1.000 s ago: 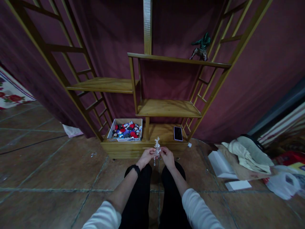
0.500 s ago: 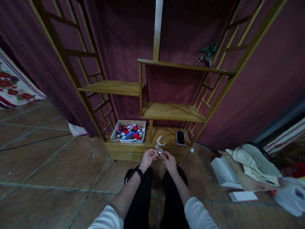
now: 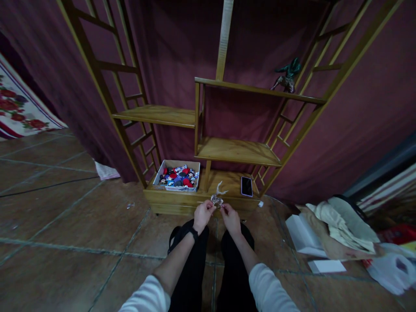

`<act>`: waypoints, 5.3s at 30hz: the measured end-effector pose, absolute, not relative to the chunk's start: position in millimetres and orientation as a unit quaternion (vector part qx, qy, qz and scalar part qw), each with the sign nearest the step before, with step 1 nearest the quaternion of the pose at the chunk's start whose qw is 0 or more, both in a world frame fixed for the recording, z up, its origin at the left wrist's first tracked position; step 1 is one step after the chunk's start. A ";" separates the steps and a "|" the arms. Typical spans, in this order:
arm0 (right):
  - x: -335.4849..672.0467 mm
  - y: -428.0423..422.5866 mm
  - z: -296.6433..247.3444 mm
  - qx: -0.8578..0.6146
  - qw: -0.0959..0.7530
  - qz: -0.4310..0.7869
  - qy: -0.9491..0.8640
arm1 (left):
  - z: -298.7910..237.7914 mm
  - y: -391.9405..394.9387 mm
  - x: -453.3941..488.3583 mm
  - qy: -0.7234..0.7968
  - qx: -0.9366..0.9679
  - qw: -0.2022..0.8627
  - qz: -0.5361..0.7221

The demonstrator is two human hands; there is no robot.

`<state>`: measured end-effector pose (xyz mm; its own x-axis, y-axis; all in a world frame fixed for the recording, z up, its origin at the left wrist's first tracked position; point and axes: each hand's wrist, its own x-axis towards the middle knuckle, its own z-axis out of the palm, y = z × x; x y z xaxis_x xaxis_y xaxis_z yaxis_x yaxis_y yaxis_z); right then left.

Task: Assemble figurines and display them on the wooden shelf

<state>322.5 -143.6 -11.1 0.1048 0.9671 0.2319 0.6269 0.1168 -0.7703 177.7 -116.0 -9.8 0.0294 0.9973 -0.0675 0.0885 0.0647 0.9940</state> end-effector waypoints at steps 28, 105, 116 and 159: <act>326.4 -131.4 -16.0 -0.651 0.475 0.198 -0.558 | 6.7 -129.2 179.1 0.596 0.673 0.284 0.333; 329.8 -130.1 -18.3 -0.514 0.510 0.399 -0.562 | 7.2 -122.5 185.7 0.618 0.647 0.302 0.328; 330.2 -129.0 -24.3 -0.568 0.485 0.288 -0.600 | -0.1 -124.3 186.5 0.624 0.701 0.221 0.265; 325.3 -138.7 -17.4 -0.558 0.429 0.265 -0.659 | -32.4 -102.7 183.0 0.449 0.592 0.497 0.448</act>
<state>325.3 -138.7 -17.4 -0.0085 0.9629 0.2698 0.5074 0.2366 -0.8286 183.0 -102.7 -32.4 0.1942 0.9773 0.0844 0.0862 -0.1027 0.9910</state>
